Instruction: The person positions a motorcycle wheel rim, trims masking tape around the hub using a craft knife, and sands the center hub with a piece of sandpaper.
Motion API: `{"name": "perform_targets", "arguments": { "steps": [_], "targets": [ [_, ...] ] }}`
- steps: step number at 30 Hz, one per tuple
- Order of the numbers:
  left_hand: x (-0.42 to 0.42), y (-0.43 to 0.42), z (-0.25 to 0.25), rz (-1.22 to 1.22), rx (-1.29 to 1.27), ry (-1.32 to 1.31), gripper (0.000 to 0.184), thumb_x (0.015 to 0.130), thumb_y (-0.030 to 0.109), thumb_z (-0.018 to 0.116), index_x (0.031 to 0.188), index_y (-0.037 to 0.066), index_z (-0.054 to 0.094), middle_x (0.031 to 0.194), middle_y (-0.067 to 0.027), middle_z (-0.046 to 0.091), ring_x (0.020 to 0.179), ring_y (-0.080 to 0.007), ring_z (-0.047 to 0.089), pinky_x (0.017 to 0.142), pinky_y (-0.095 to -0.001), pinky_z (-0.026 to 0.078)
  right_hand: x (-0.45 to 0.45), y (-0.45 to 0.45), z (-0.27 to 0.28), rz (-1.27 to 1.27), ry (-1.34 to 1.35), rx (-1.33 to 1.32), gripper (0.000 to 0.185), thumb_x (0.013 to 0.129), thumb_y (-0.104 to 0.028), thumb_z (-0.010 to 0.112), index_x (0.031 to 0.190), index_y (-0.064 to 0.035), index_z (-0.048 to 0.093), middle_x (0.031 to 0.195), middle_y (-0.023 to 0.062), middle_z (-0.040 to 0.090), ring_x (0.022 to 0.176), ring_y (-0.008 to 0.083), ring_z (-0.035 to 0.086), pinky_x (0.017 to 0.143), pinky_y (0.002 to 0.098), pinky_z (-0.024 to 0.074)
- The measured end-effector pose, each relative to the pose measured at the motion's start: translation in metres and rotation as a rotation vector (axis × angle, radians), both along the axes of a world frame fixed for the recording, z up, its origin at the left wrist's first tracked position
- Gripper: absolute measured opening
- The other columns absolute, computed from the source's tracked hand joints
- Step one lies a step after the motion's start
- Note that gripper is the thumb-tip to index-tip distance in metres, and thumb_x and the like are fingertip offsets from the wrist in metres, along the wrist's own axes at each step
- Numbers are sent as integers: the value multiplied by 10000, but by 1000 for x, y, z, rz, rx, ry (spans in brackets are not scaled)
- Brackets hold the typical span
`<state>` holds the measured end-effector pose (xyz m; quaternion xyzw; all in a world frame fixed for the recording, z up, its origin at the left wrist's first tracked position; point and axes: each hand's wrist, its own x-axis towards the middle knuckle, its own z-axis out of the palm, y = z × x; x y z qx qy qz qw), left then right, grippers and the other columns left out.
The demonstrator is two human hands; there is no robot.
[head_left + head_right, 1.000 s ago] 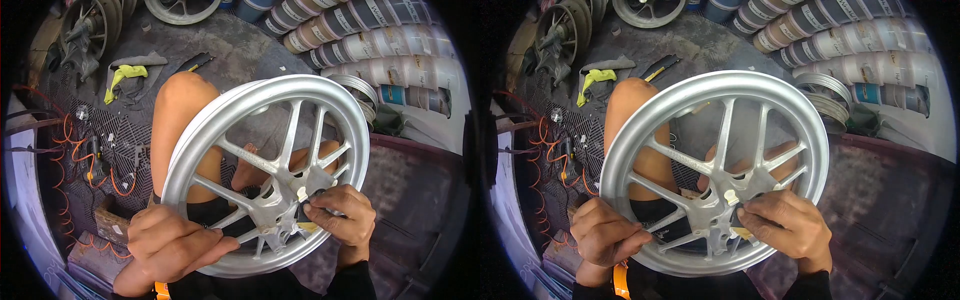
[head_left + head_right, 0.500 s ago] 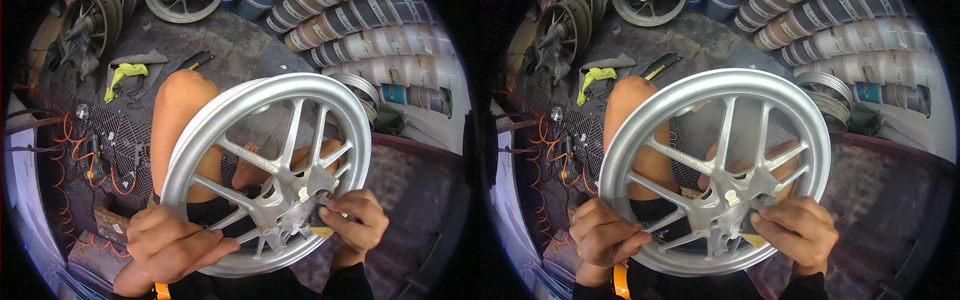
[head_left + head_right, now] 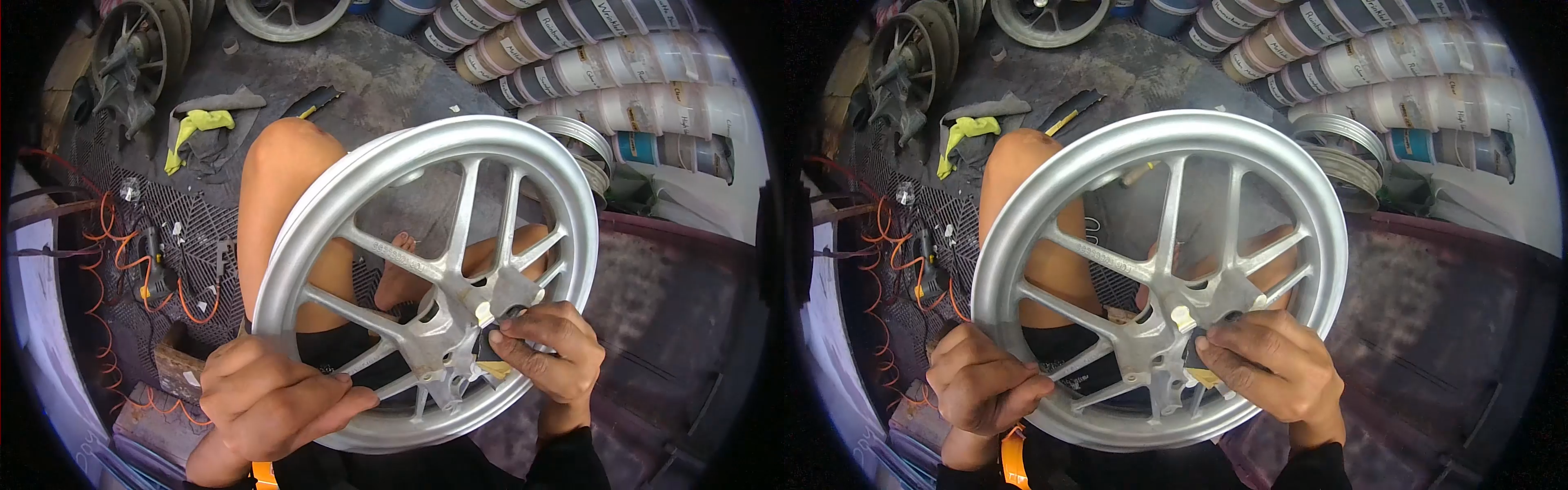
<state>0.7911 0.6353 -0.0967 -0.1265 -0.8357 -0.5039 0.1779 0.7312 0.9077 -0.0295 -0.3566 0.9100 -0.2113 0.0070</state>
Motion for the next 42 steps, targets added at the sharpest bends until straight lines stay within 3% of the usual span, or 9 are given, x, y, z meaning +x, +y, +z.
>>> {"name": "perform_targets", "arguments": {
  "steps": [2,5,8,13,20,23,32,38,42],
  "targets": [
    [0,-1,0,3,-9,-6,320,710,282,884,803,100,637,655,18,647,530,-131,572,504,-264,402,1,-3,6,-82,75,29,207,588,-72,837,787,-82,778,801,51,689,737,215,659,638,308,540],
    [2,-2,1,2,-23,-13,322,711,284,882,801,99,634,653,18,647,529,-132,571,504,-263,400,8,2,15,-93,87,-91,209,650,-5,810,855,-29,778,849,76,697,755,230,666,624,304,554],
    [0,0,-1,-2,-3,12,323,711,284,881,800,98,633,645,20,645,530,-132,572,503,-263,400,1,-2,0,-53,-17,-39,184,656,-9,809,835,-39,776,828,65,690,742,221,665,608,308,552],
    [1,-2,1,-9,-19,-15,325,716,288,880,805,99,630,635,22,639,537,-132,577,505,-262,402,5,9,17,-232,156,-99,205,639,-12,822,835,-36,766,722,95,644,593,177,629,521,264,482],
    [0,-2,-2,-5,3,13,331,714,281,883,828,100,629,646,24,637,533,-131,570,506,-262,399,25,-8,10,-334,-91,-72,247,673,-16,842,875,4,701,696,92,648,539,152,604,473,262,450],
    [0,-3,1,-18,-1,-8,331,709,272,886,830,101,629,648,24,640,533,-129,567,507,-262,399,30,-13,-5,-394,-50,-145,267,692,-11,849,857,-2,639,704,94,644,539,148,604,468,273,451],
    [-1,-3,-1,-27,11,18,321,699,248,892,816,95,635,653,18,650,534,-132,569,508,-265,401,29,-21,0,-325,3,39,269,708,25,826,841,-14,595,689,85,606,499,147,576,445,257,427],
    [2,-5,-2,-27,5,9,319,704,251,890,814,94,635,644,18,649,536,-133,576,504,-265,402,39,-13,9,-415,63,-130,268,703,19,833,845,-6,606,683,92,617,499,132,574,449,248,421],
    [-1,-2,-3,-22,30,30,319,708,251,889,812,91,634,634,19,645,528,-134,572,503,-264,401,36,-18,6,-374,3,-74,266,712,24,832,830,-9,596,676,88,611,503,122,575,449,241,421]
  ]
}}
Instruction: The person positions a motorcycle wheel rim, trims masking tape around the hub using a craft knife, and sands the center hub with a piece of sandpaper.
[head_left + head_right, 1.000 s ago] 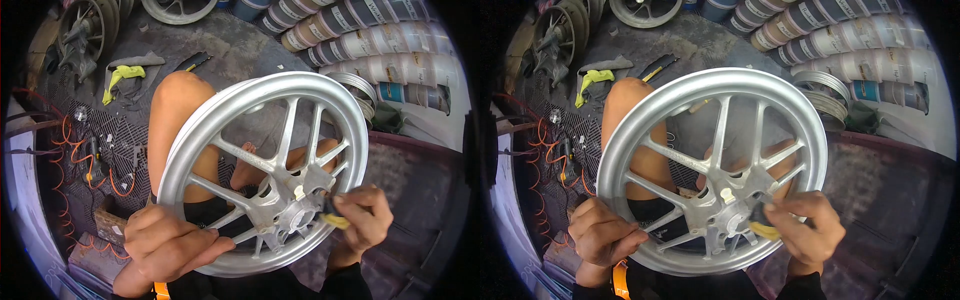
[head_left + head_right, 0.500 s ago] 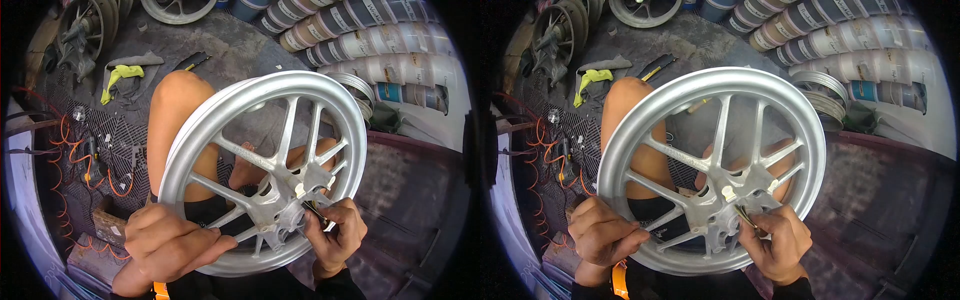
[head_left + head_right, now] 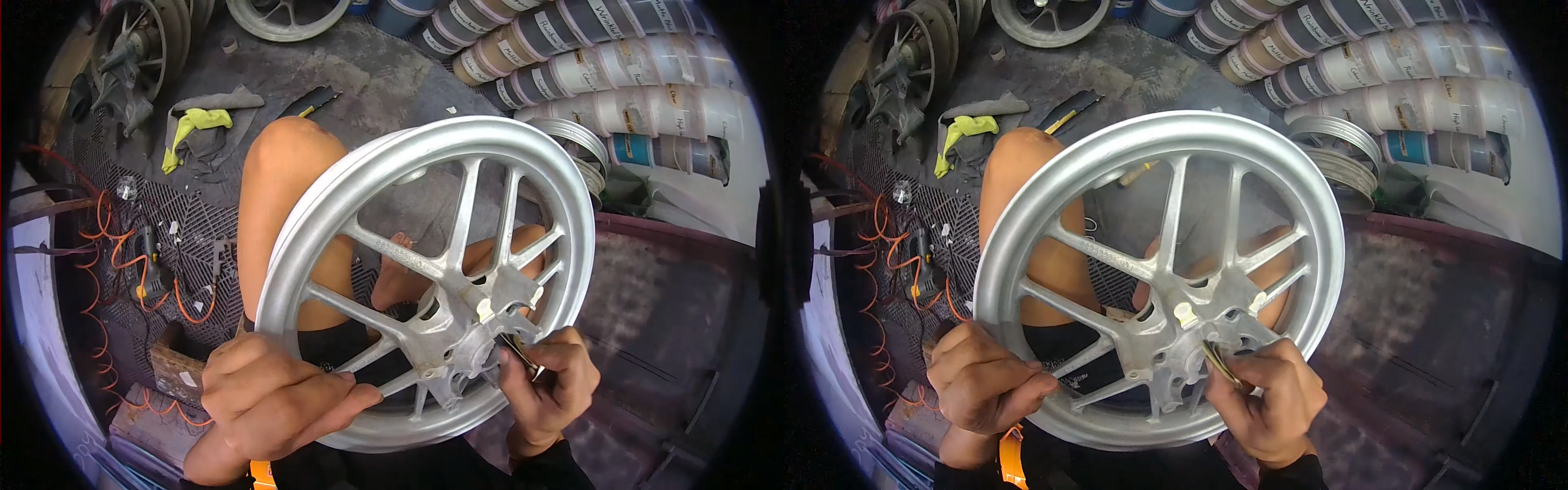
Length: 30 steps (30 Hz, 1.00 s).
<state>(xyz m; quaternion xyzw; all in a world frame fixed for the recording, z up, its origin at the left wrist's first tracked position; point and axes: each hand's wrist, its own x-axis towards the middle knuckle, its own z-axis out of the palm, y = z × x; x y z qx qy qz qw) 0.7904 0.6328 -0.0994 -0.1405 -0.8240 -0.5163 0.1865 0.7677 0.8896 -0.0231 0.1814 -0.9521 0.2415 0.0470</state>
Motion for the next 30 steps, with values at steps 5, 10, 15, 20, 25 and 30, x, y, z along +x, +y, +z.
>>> {"name": "perform_targets", "arguments": {
  "steps": [5,10,15,20,25,30],
  "targets": [
    [1,0,2,0,-15,-14,312,710,248,888,798,92,633,632,17,643,522,-134,570,503,-266,402,-4,-5,-11,11,-1,38,267,719,27,829,826,-17,589,690,77,597,492,127,543,442,256,414],
    [2,-2,0,-2,-18,-12,312,706,249,890,789,90,635,641,14,643,538,-136,571,498,-266,401,2,2,-6,-70,51,-71,267,714,29,831,827,-14,593,630,77,576,494,127,545,442,245,389],
    [2,0,1,9,-18,-21,311,704,250,889,793,94,635,658,14,647,552,-135,566,503,-267,405,1,1,-9,-19,-36,1,277,712,19,838,831,-6,588,669,85,587,495,119,543,439,245,388],
    [0,-1,3,4,-29,-31,313,711,253,885,808,98,632,655,15,645,546,-135,563,498,-265,401,3,-1,-12,-84,29,-57,283,708,28,838,840,1,588,693,91,593,509,125,565,465,239,420],
    [1,0,0,8,-24,3,314,712,241,886,813,97,627,643,11,644,539,-139,568,496,-266,399,9,3,-4,-67,43,-84,294,691,33,841,861,0,603,678,86,597,514,135,577,468,249,423],
    [-1,2,5,-6,-57,-36,274,712,202,878,809,90,648,648,-4,638,537,-148,559,503,-275,401,0,-2,-19,-31,46,-22,279,705,22,836,863,-8,608,664,80,596,496,140,565,444,257,409]
  ]
}}
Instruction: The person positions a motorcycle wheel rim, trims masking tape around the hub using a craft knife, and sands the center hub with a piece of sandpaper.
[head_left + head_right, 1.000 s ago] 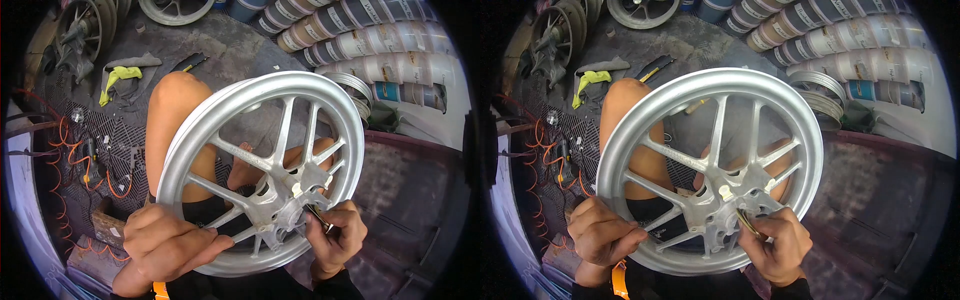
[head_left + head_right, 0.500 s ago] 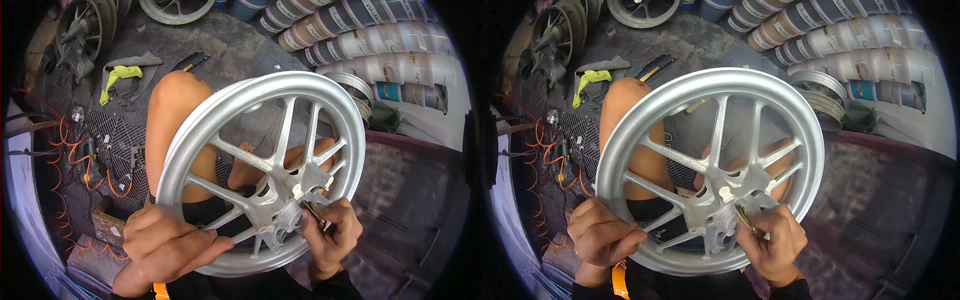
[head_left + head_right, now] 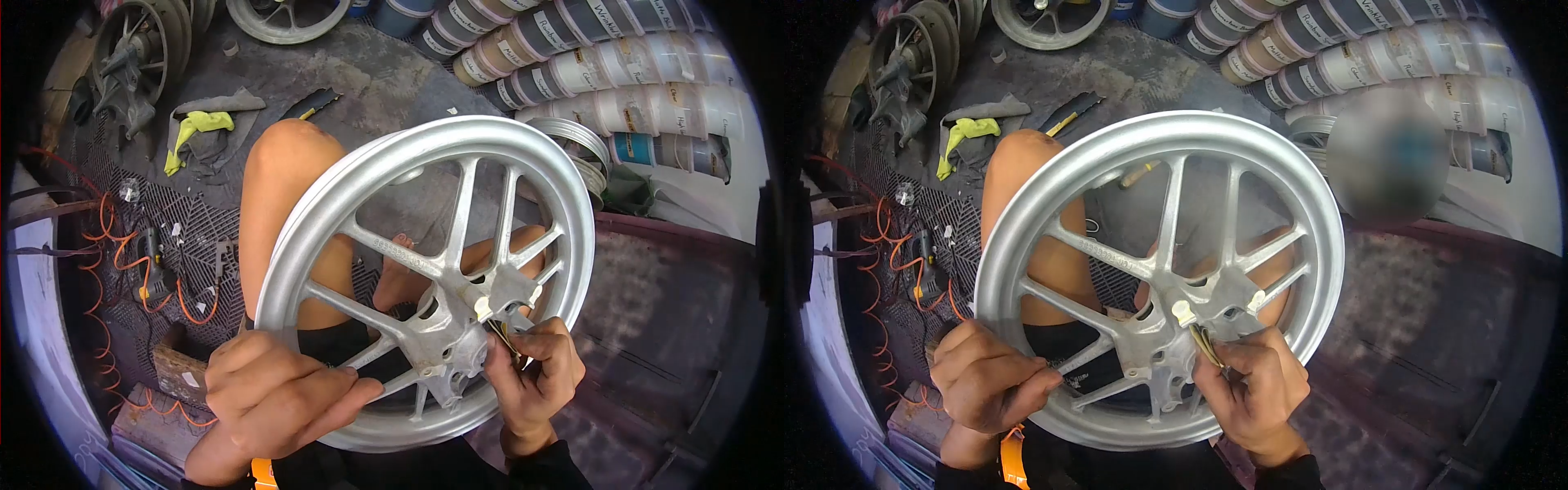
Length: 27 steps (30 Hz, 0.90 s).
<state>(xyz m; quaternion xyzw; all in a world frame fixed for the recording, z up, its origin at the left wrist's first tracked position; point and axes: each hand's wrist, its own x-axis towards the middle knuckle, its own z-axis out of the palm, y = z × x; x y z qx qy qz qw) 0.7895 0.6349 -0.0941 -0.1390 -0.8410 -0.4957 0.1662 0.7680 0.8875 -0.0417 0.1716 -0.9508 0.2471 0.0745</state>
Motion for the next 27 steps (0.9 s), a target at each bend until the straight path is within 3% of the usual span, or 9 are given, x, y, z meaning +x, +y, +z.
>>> {"name": "perform_targets", "arguments": {
  "steps": [4,6,11,14,27],
  "targets": [
    [-2,5,17,-52,-99,-122,268,701,165,861,896,62,708,693,-21,620,572,-167,549,523,-292,408,9,14,7,-143,116,-215,266,731,10,814,858,-19,582,722,105,609,594,153,574,543,254,440],
    [-1,16,28,-146,-95,-195,322,702,151,844,980,45,724,713,-31,589,583,-180,535,530,-307,410,16,21,4,-267,210,-498,335,767,-53,814,903,-48,508,776,84,564,672,126,531,632,240,417],
    [-11,61,41,-296,-118,-275,435,715,108,792,1129,5,709,729,-52,506,583,-204,498,537,-331,413,16,49,-6,-340,255,-664,310,801,-73,786,901,-66,493,751,51,512,647,107,505,600,234,391],
    [-15,79,39,-246,-159,-243,464,706,74,775,1153,-17,691,720,-51,485,598,-203,495,548,-334,419,18,59,-10,-332,275,-713,294,812,-59,766,914,-69,491,741,48,502,609,104,490,572,230,383],
    [-12,94,43,-247,-199,-320,406,723,11,758,1126,1,713,697,-37,472,608,-192,453,576,-327,359,24,78,-28,-408,358,-859,320,813,-88,779,906,-96,473,728,11,435,605,81,414,557,229,331]
  ]
}}
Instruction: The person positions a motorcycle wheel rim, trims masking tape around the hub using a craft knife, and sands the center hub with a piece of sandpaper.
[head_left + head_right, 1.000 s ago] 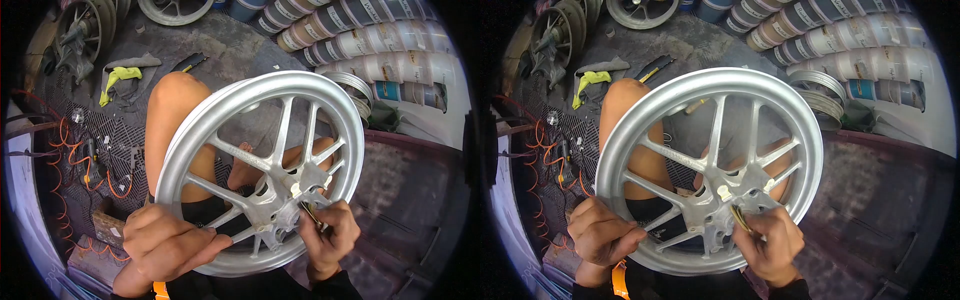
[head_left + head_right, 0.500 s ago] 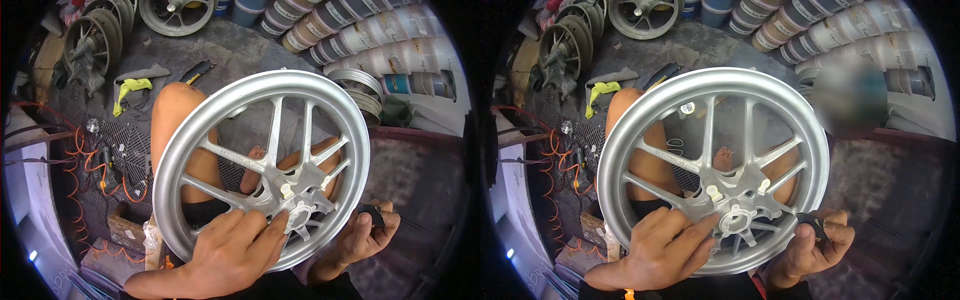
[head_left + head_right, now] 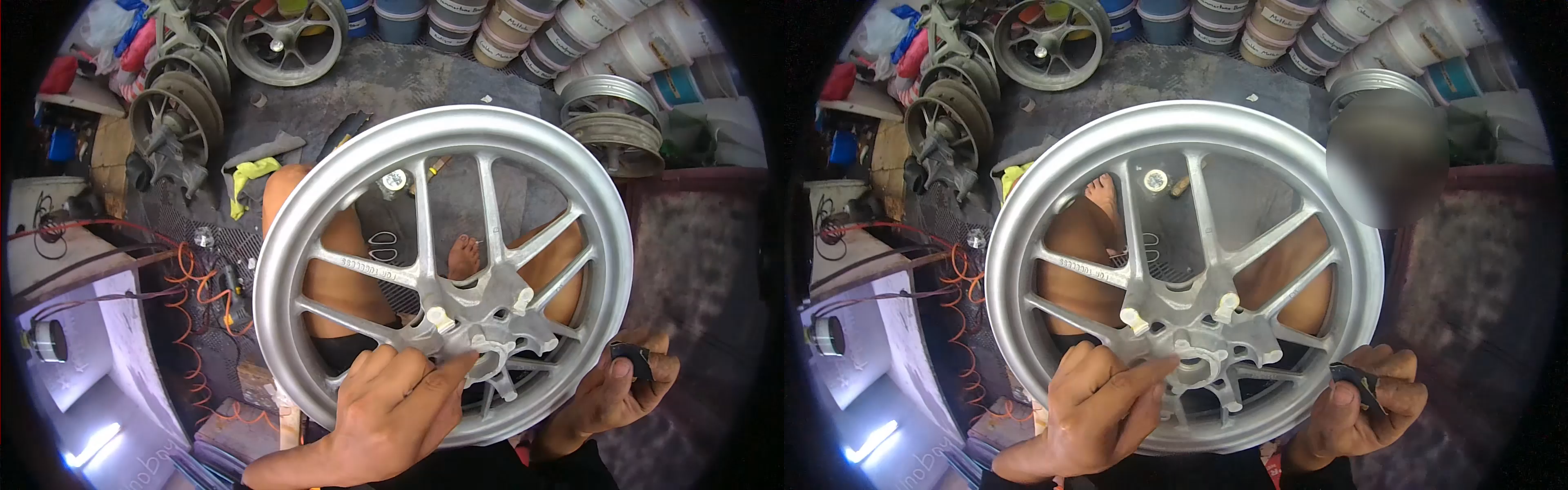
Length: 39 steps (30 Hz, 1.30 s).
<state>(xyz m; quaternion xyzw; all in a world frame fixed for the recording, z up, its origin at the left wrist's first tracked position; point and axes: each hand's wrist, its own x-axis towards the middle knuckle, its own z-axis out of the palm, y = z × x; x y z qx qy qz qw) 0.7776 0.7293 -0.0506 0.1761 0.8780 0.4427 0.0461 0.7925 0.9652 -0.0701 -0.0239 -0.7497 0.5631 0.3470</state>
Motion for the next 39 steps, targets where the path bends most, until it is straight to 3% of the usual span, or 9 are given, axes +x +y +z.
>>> {"name": "perform_targets", "arguments": {
  "steps": [5,8,17,23,28,30,34,36,39],
  "targets": [
    [-1,2,0,123,-21,-58,334,734,28,778,1065,45,744,667,-36,461,597,-185,443,572,-321,354,0,7,-2,-24,7,-28,313,819,-105,788,940,-103,498,738,6,422,607,75,401,554,224,328],
    [-5,4,4,120,-81,-45,318,711,75,819,1017,36,739,681,-34,503,602,-203,502,560,-332,378,2,9,-5,-30,-10,-29,312,819,-102,788,950,-110,505,741,8,421,606,73,402,548,222,329],
    [-13,18,4,125,-200,41,165,737,84,816,854,64,701,677,-38,515,594,-208,514,548,-349,368,5,11,-9,-56,6,-37,312,822,-96,750,1006,-118,500,770,16,412,611,86,382,556,241,326],
    [-18,24,4,116,-215,71,206,730,18,802,864,40,647,695,-95,538,610,-283,512,584,-398,402,6,18,-11,-37,20,-55,318,816,-65,719,1057,-122,519,780,11,391,627,90,362,579,252,308],
    [-13,2,8,168,-171,178,127,785,35,719,858,34,615,735,-105,538,619,-276,519,571,-367,406,4,16,-8,-78,6,-71,323,811,-77,720,1066,-109,524,769,8,385,631,90,371,582,261,318],
    [-11,-9,16,272,-108,144,67,812,40,654,830,32,590,729,-109,538,613,-262,507,587,-368,418,8,20,-9,-54,-44,-50,339,804,-88,730,1078,-83,531,774,23,433,632,99,384,587,266,333],
    [-13,-36,7,413,-64,156,151,888,89,660,790,21,567,713,-95,516,605,-232,465,572,-335,373,8,16,-2,-63,-162,161,314,782,-94,748,1033,-26,573,795,79,549,642,137,456,601,273,377],
    [-14,-41,6,476,-81,153,118,848,57,721,885,12,619,748,-80,534,630,-197,464,574,-322,367,9,13,1,48,-191,206,273,773,-101,761,975,-16,598,803,110,594,654,165,507,608,279,406],
    [-19,-55,1,474,-78,199,285,793,17,766,1055,-15,660,830,-90,569,666,-162,472,596,-294,375,9,1,9,171,-272,275,251,763,-149,806,891,-20,633,804,140,658,706,213,635,622,299,475]
  ]
}}
